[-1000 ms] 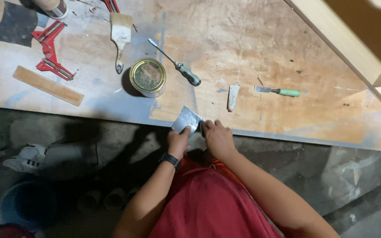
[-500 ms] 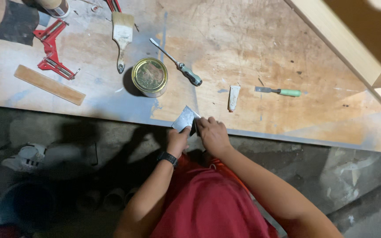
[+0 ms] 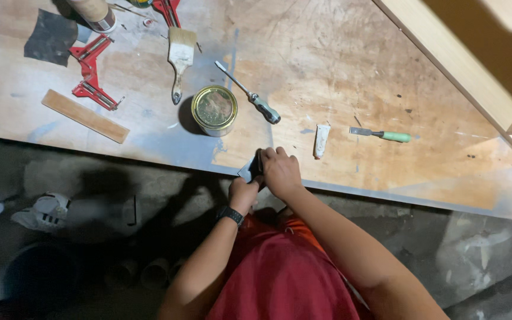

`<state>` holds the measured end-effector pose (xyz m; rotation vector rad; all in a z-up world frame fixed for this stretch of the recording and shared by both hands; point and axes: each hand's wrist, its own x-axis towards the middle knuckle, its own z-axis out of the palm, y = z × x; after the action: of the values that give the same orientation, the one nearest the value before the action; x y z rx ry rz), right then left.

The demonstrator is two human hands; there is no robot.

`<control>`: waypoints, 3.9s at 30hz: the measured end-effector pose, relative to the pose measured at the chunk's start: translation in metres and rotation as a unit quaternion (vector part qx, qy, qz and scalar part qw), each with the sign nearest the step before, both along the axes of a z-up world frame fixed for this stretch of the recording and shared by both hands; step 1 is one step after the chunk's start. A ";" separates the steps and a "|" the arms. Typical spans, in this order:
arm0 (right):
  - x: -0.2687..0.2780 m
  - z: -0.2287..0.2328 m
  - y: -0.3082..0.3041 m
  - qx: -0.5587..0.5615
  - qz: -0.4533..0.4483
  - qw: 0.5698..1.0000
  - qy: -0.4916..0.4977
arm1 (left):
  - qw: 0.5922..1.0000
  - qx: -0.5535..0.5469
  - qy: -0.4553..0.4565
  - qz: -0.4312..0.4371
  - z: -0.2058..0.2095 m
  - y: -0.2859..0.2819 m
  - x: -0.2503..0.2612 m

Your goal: The person rubs two small metal plates together, then uses a screwdriver to scoop white paste from a can and applies it to one plate. They squeeze more paste from a tube onto the plate and rub the two plates together to spread the paste.

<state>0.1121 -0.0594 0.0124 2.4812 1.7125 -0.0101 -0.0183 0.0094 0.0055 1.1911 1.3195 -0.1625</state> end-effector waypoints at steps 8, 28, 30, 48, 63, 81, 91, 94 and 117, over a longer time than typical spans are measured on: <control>-0.008 0.006 -0.002 -0.025 -0.010 1.000 -0.006 | 1.000 0.013 0.004 -0.024 0.008 -0.001 -0.002; 0.036 0.083 -0.156 0.256 -0.414 0.642 0.593 | 0.972 0.091 -0.128 -0.177 0.017 -0.046 -0.070; 0.029 0.098 -0.195 0.295 -0.429 0.521 0.676 | 0.950 0.124 -0.156 -0.240 0.053 -0.058 -0.053; -0.004 0.122 -0.429 0.500 -0.551 0.474 0.472 | 0.859 0.197 -0.241 -0.406 0.112 -0.237 -0.002; -0.063 0.194 -0.473 0.318 -0.369 0.848 0.208 | 0.627 0.477 -0.366 -0.496 0.094 -0.275 -0.003; -0.090 0.103 -0.402 0.421 -0.573 0.506 0.488 | 0.659 0.409 -0.379 -0.504 0.120 -0.215 0.022; -0.101 0.147 -0.329 0.490 -0.407 0.763 0.113 | 0.678 0.342 -0.371 -0.535 0.165 -0.201 0.034; -0.087 0.110 -0.342 0.422 -0.477 0.760 0.129 | 0.685 0.333 -0.392 -0.517 0.171 -0.197 0.032; -0.083 0.229 -0.344 0.464 -0.330 0.806 0.162 | 0.544 0.492 -0.513 -0.445 0.147 -0.180 0.028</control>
<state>0.0293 -0.4038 0.2410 3.8906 0.8759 0.4721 0.0099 -0.1710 0.1524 2.2910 -0.5319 0.6018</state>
